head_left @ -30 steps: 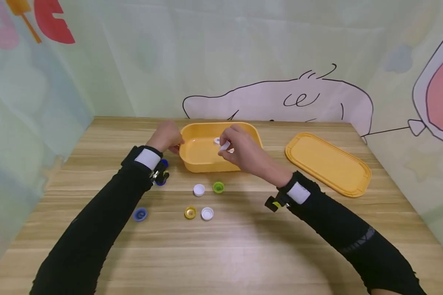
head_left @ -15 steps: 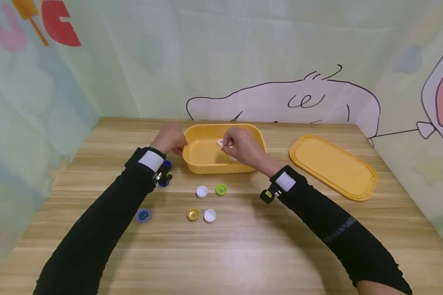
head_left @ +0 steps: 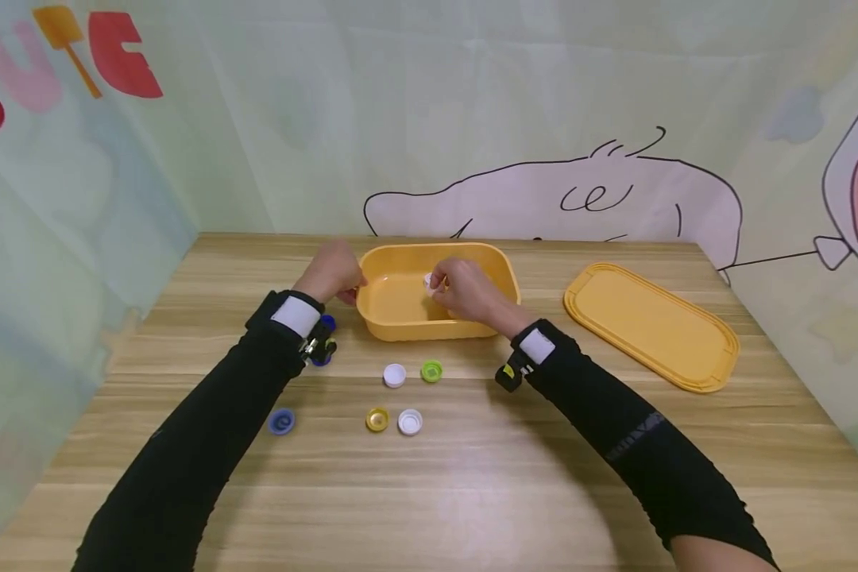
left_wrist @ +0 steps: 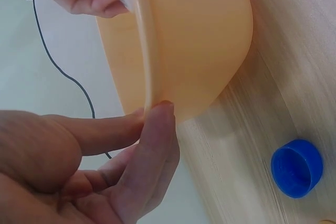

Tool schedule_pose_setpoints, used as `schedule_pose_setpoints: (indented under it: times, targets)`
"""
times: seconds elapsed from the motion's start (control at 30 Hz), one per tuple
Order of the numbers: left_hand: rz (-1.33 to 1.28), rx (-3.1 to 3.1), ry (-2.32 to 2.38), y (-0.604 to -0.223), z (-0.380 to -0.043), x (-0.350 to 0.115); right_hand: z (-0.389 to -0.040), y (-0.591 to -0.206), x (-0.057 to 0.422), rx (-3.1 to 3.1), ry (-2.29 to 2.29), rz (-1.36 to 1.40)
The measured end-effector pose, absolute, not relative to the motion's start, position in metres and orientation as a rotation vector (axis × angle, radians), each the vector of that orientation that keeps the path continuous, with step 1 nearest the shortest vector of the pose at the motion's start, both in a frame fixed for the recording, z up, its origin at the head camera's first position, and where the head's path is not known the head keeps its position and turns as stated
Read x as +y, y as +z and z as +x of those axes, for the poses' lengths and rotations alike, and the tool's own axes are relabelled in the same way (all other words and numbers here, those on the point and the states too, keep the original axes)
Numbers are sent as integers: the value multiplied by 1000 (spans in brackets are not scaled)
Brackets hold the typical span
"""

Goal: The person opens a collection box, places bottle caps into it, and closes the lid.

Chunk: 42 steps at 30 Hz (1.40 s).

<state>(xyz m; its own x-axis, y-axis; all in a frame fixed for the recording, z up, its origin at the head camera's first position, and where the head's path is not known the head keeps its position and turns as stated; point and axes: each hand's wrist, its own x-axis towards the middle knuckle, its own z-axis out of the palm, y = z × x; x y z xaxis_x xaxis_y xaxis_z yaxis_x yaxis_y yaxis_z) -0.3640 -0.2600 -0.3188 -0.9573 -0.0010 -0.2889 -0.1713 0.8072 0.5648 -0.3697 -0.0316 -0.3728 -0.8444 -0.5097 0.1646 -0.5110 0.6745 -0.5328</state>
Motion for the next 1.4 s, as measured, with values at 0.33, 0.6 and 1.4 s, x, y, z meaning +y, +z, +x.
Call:
schedule_pose_setpoints:
  times: [0.33, 0.6, 1.4]
  targets:
    - [-99, 2715, 944, -323, -363, -259, -379, -380, -36, -2997, 799, 827]
    - [-111, 2723, 901, -324, -364, -255, -378, -383, -36, -3015, 725, 818]
    - [-108, 2724, 909, -321, -363, -262, -358, -333, -24, -3094, 459, 864]
